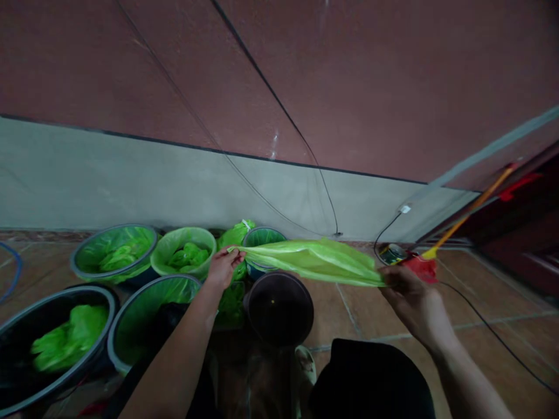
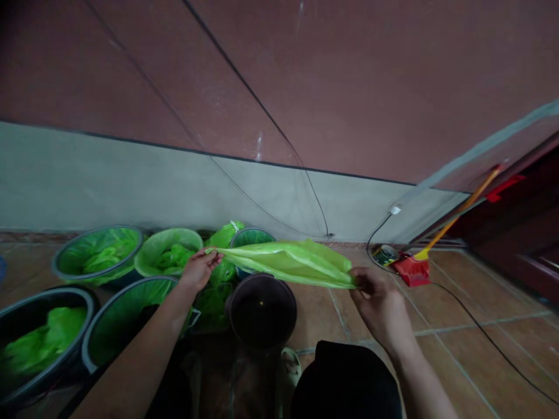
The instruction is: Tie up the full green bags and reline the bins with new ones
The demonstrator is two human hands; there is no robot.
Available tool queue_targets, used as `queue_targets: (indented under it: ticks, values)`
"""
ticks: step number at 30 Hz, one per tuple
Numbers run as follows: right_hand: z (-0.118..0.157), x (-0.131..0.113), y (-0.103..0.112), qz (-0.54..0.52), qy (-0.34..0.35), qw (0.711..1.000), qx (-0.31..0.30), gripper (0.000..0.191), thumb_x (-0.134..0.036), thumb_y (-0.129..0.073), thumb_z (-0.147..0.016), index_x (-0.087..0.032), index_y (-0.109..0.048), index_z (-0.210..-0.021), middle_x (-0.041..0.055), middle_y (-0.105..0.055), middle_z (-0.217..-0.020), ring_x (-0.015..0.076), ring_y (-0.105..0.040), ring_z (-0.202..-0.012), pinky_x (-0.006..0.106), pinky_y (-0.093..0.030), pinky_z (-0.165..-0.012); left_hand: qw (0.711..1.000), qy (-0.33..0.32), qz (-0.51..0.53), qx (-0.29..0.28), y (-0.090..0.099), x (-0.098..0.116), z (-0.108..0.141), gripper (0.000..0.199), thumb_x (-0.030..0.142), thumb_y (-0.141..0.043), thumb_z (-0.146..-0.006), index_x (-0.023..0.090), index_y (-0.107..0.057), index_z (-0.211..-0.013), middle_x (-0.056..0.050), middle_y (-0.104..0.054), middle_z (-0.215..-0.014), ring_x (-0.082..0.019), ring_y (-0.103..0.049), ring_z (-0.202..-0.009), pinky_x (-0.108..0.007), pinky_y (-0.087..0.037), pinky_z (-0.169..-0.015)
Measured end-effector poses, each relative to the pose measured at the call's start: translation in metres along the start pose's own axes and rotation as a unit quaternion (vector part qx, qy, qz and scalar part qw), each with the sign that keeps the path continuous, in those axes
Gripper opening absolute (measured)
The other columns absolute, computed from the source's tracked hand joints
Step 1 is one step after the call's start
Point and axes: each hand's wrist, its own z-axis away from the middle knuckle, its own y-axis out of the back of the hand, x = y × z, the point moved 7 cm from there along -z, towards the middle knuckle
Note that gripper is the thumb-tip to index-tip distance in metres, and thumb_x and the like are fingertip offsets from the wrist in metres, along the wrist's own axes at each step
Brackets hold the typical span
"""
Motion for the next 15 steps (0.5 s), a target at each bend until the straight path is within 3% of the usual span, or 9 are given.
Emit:
queue_targets:
  ticks: [4, 8, 12, 15]
  values:
    - [0.018, 0.018, -0.017, 0.077, -0.021, 0.995, -0.066, 0.045, -0.055, -0.065, -0.073, -0.02, -0.072, -0.1, 0.0057, -0.069, -0.071, 0.0219, -0.062, -0.06, 0.033, -0.046, -0.057, 1.0, -0.022, 0.02, 0.011, 0.006, 0.009, 0.009, 0.033, 0.024, -0.084, -0.047, 0.014, -0.064, -0.072, 0.002, -0.066, -0.063, -0.01, -0.062, -0.062, -0.024, -0.051, -0.069]
    - [0.03, 0.027, -0.015, 0.083, -0.06, 0.994, -0.035, 0.041, -0.062, -0.066, -0.071, -0.023, -0.074, -0.081, 0.006, -0.068, -0.07, 0.0235, -0.063, -0.063, 0.035, -0.045, -0.058, 0.999, -0.037, 0.009, 0.011, 0.009, 0.016, 0.015, 0.03, 0.024, -0.079, -0.049, 0.015, -0.064, -0.073, 0.002, -0.065, -0.063, -0.011, -0.061, -0.061, -0.024, -0.049, -0.067]
    - [0.035, 0.012, -0.009, -0.131, -0.094, 0.987, 0.015, 0.033, -0.054, -0.072, -0.07, -0.023, -0.064, -0.077, 0.0131, -0.066, -0.119, 0.032, -0.063, -0.106, 0.037, -0.051, -0.068, 0.997, -0.054, -0.057, 0.018, 0.015, 0.024, 0.02, 0.013, 0.023, -0.067, -0.058, 0.018, -0.062, -0.069, 0.004, -0.058, -0.057, -0.011, -0.056, -0.056, -0.024, -0.045, -0.06]
    - [0.038, -0.006, -0.033, -0.314, -0.15, 0.938, -0.003, 0.026, -0.046, -0.069, -0.075, -0.024, -0.055, -0.075, 0.0134, -0.06, -0.13, 0.0307, -0.063, -0.099, 0.037, -0.05, -0.06, 0.972, -0.086, -0.21, -0.066, 0.003, 0.027, 0.032, 0.017, 0.014, -0.063, -0.06, 0.018, -0.068, -0.075, 0.005, -0.057, -0.058, -0.01, -0.051, -0.054, -0.024, -0.04, -0.057]
